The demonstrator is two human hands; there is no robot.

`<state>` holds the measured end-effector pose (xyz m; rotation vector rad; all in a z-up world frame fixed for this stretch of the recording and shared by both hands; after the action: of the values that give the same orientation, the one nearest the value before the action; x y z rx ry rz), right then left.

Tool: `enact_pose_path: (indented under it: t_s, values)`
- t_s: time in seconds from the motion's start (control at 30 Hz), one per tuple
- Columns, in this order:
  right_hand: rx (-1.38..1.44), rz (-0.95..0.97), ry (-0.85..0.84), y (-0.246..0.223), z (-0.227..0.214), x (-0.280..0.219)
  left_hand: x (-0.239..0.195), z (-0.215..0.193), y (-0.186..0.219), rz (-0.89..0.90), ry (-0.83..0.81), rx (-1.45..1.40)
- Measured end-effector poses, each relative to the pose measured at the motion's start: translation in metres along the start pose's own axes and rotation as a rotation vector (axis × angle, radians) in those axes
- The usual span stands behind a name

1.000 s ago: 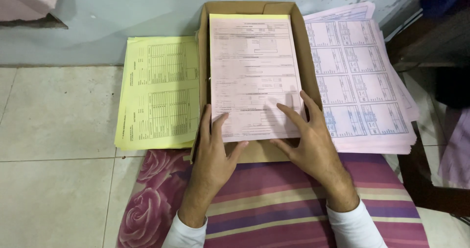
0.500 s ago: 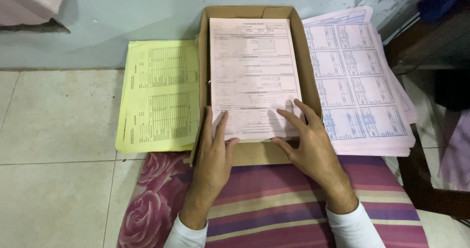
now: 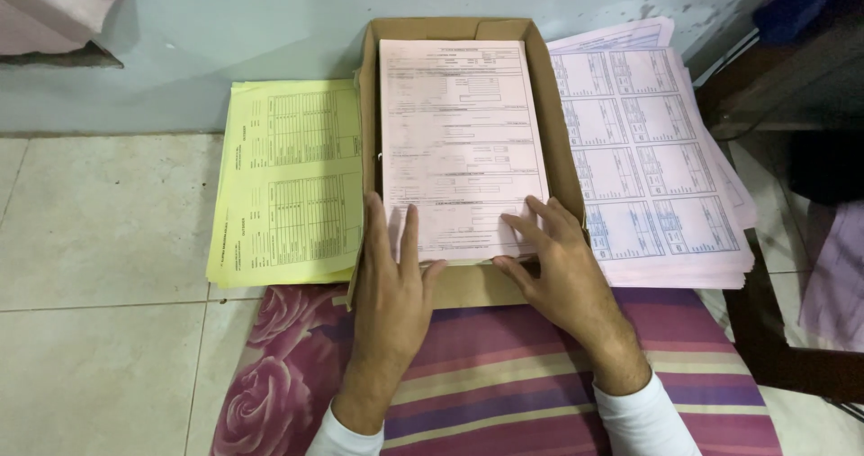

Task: Sorting and organizing yellow and pink printed forms into a cardboard box

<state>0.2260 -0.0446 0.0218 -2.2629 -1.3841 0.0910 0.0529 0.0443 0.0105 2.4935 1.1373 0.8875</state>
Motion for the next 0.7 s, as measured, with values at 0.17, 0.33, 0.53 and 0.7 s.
enact_pose_path:
  t_s: [0.17, 0.33, 0.53, 0.7]
  values:
    - [-0.041, -0.004, -0.036, -0.008, -0.003, -0.002, -0.018, 0.027, 0.016, 0.156, -0.046, 0.033]
    - [-0.060, 0.025, -0.106, -0.016, -0.001, -0.004, -0.039, 0.061, 0.010, 0.259, -0.057, 0.120]
    - [-0.186, -0.082, -0.142, -0.045, 0.012, 0.020, -0.039, 0.064, 0.009, 0.238, -0.058, 0.135]
    - [-0.083, -0.068, -0.249, -0.045, 0.057, 0.066, -0.036, 0.064, 0.010, 0.223, -0.053, 0.124]
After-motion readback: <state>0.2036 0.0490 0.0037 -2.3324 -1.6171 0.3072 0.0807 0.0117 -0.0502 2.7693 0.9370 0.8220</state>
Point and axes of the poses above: each hand's wrist, its own x-axis towards the middle knuckle, its own z-axis out of the palm, y = z × x, the point moved 7 cm from there along x, towards the middle knuckle, and after that the axes turned 12 degrees about y, right-handed, at the moved point
